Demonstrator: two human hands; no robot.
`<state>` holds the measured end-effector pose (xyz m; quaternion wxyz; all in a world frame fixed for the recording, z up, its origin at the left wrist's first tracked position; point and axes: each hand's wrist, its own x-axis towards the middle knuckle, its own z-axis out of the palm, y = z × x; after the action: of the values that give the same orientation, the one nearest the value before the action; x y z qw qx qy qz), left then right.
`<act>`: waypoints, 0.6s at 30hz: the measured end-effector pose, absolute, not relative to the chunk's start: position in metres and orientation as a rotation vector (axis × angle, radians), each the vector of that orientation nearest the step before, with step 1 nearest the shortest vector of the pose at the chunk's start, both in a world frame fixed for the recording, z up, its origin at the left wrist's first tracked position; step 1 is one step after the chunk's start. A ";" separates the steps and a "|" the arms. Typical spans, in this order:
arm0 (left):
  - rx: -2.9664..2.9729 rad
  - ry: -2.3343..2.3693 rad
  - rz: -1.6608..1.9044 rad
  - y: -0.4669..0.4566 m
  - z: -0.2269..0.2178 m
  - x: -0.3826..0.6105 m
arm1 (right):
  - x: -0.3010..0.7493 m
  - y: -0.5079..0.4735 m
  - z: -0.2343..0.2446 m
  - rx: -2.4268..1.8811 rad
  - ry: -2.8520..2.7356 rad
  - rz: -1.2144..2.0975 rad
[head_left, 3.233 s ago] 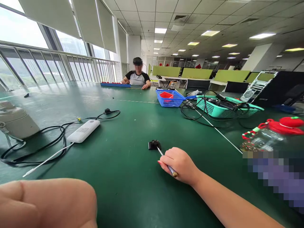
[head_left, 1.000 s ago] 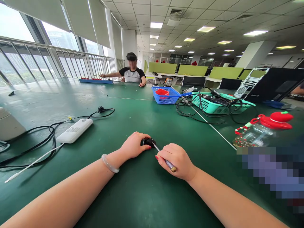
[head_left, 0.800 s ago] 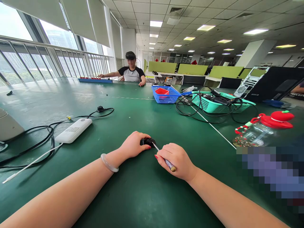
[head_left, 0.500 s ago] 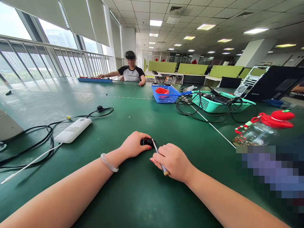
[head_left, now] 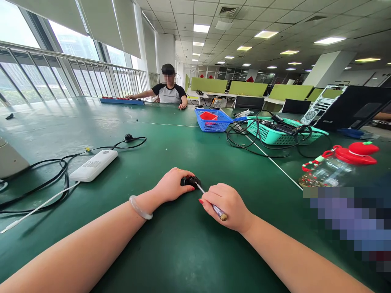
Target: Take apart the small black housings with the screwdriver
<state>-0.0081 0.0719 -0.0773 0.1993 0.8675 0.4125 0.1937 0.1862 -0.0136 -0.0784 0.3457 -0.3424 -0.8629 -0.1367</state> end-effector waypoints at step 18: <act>2.340 1.243 0.533 0.076 -0.081 -0.009 | 0.185 -0.014 -0.080 -0.792 -2.237 -0.442</act>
<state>-0.0090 0.0761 -0.0809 0.2176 0.8451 0.4489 0.1924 0.1847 -0.0140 -0.0803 0.3559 -0.3066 -0.8660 -0.1712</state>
